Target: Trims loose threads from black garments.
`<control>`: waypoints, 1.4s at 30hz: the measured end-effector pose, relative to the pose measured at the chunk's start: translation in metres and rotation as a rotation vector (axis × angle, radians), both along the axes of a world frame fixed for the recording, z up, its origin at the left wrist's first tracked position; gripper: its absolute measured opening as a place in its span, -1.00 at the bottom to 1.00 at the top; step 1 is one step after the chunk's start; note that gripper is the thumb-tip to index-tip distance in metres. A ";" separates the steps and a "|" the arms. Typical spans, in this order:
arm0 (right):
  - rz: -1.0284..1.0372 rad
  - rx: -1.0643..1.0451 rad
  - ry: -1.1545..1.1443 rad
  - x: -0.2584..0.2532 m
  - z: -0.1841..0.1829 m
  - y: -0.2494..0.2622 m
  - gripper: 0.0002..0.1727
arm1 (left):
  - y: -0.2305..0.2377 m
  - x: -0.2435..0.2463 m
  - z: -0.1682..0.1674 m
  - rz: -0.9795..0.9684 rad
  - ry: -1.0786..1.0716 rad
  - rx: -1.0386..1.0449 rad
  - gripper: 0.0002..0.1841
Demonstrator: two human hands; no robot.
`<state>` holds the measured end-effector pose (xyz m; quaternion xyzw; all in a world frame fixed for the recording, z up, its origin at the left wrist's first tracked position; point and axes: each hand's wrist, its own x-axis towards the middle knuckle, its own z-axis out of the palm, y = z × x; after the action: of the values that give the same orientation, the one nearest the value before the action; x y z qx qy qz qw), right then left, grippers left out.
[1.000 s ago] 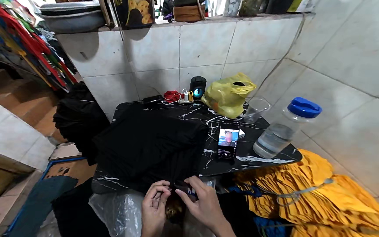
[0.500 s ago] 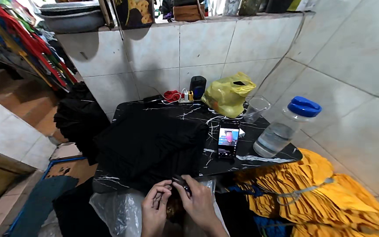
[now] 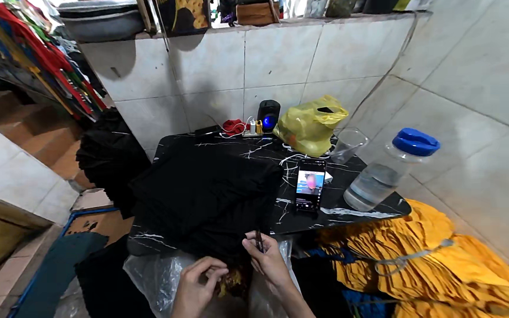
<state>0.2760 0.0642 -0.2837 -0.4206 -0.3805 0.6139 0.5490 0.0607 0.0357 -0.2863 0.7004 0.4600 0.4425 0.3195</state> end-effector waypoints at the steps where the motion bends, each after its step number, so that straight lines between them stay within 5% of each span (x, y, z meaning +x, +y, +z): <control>1: 0.007 -0.024 0.050 0.000 0.000 0.000 -0.83 | 0.003 0.003 0.003 0.049 -0.054 0.048 -0.92; 13: 0.037 -0.087 0.123 0.003 0.006 -0.005 -0.83 | 0.026 0.030 0.002 0.174 0.080 0.236 -0.61; 21: 0.051 -0.027 0.026 0.001 0.006 -0.007 -0.84 | 0.031 0.045 -0.004 0.217 -0.017 0.402 -0.93; 26: -0.012 0.053 -0.137 0.003 0.010 -0.007 -0.84 | 0.027 0.014 0.005 -0.029 -0.054 0.213 -0.82; 31: -0.023 0.221 -0.253 -0.014 0.023 -0.014 -0.84 | 0.023 0.019 0.001 0.085 0.181 0.040 -0.54; 35: -0.062 0.287 -0.233 -0.023 0.016 -0.007 -0.82 | 0.040 0.039 0.013 0.120 0.074 -0.065 -0.85; 39: -0.121 0.373 -0.725 -0.015 -0.024 0.012 -0.59 | 0.097 0.035 0.043 0.253 -0.142 0.144 -0.68; 42: -0.030 0.357 -1.022 -0.026 -0.033 0.012 -0.45 | 0.142 0.028 0.047 0.270 0.185 0.100 -0.26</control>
<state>0.2504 0.0766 -0.3163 -0.5713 -0.6913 0.2490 0.3657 0.0889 0.1772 -0.2395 0.6849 0.5547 0.4377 0.1780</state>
